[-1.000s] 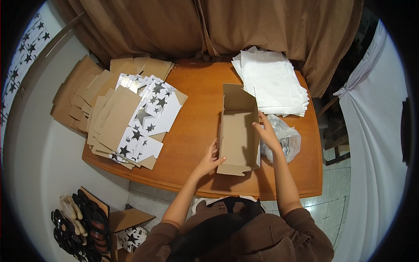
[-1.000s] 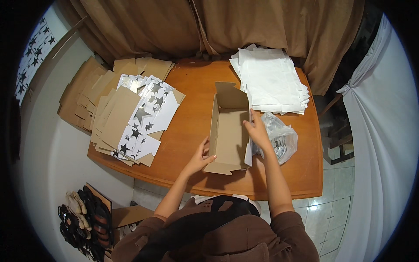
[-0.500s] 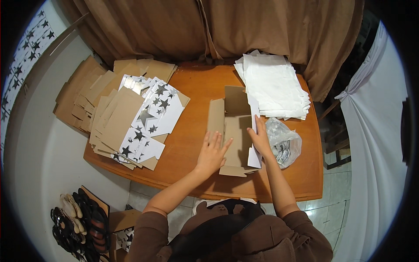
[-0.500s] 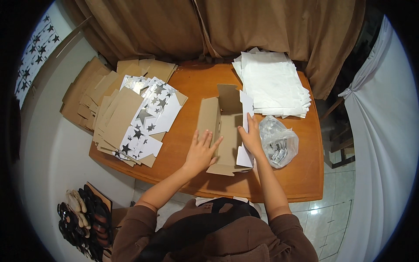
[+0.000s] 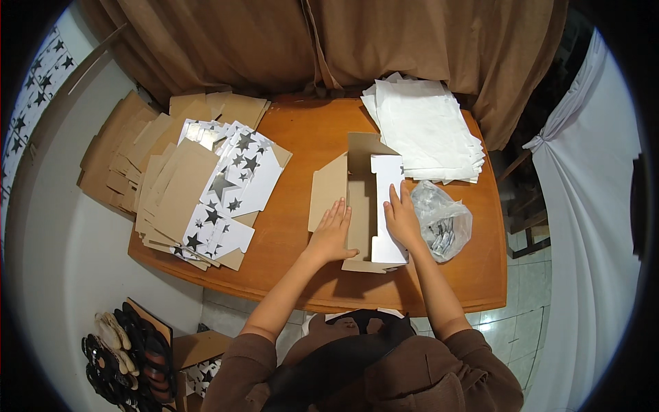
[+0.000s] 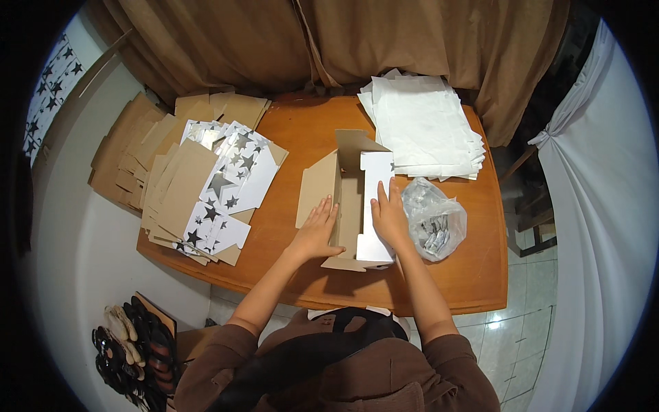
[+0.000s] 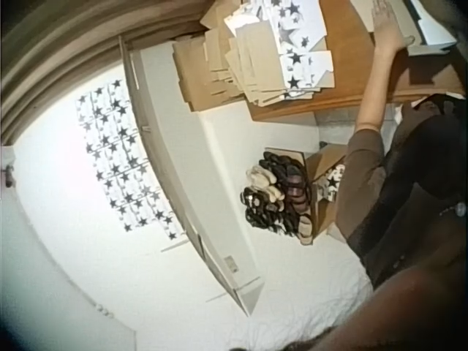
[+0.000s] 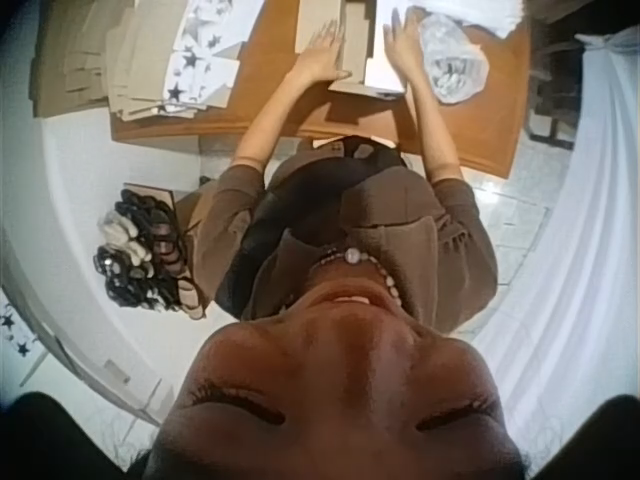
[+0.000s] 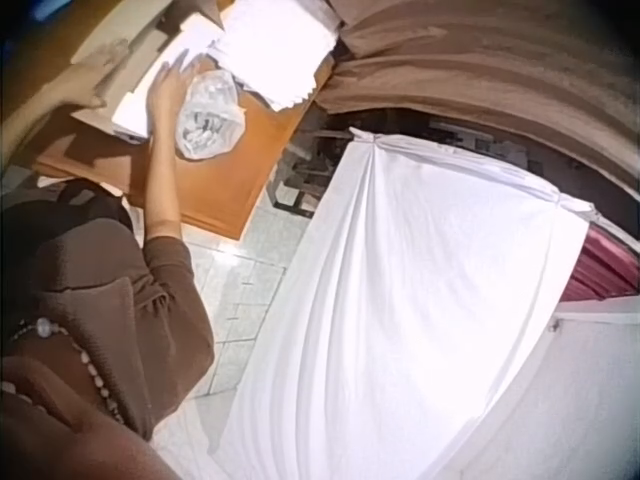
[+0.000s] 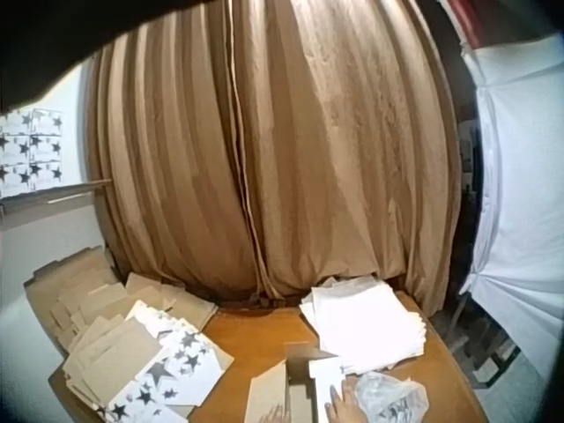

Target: Assemble cardboard shoe boxes and place them on a shelf.

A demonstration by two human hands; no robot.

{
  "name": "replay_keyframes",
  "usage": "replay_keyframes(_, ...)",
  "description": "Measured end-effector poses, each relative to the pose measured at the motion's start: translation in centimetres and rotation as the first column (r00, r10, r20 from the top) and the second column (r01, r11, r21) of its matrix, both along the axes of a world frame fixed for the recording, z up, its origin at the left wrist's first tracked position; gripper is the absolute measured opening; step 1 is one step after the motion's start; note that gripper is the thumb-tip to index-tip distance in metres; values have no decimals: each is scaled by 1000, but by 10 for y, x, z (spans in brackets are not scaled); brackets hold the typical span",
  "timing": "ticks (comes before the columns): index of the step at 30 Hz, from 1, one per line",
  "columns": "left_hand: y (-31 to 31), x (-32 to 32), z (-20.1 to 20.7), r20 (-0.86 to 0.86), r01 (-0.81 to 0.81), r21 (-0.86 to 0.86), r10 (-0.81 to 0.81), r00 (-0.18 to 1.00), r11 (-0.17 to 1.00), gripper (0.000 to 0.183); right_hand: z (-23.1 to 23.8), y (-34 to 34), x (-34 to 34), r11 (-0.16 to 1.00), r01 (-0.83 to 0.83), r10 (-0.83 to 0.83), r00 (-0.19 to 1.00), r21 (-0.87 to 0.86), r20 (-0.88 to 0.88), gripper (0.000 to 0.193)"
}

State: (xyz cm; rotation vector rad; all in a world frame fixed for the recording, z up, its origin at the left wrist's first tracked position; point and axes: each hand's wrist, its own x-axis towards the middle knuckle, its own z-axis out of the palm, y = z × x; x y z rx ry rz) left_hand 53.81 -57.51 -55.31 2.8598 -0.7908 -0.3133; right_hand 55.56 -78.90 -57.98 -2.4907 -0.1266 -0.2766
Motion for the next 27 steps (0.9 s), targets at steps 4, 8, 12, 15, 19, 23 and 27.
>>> replay_keyframes(4,-3,-2,-13,74,33,-176,-20,997,984,93,-8,3,1,994,71,-68,997,-80,40,45)
replay_keyframes(8,-3,1,-28,186,65,-138,-39,982,988,83,-12,5,5,982,105,-95,993,-155,74,43)
replay_keyframes(12,-4,-4,-33,109,37,-313,-3,994,949,79,-13,4,5,981,110,-98,992,-160,82,42)
replay_keyframes(15,-1,-8,-42,88,38,-371,-6,996,928,78,-11,5,5,983,109,-102,993,-150,53,43)
replay_keyframes(19,4,-9,-45,-3,7,-447,-10,1000,894,67,-4,11,2,974,116,-111,993,-194,40,47)
replay_keyframes(23,13,3,-21,-372,-208,-618,-49,927,758,61,-11,1,5,996,6,0,997,-84,75,46)
replay_keyframes(27,9,-11,52,-578,-475,-807,-308,755,350,72,-16,-3,6,999,-16,19,997,-38,70,44)
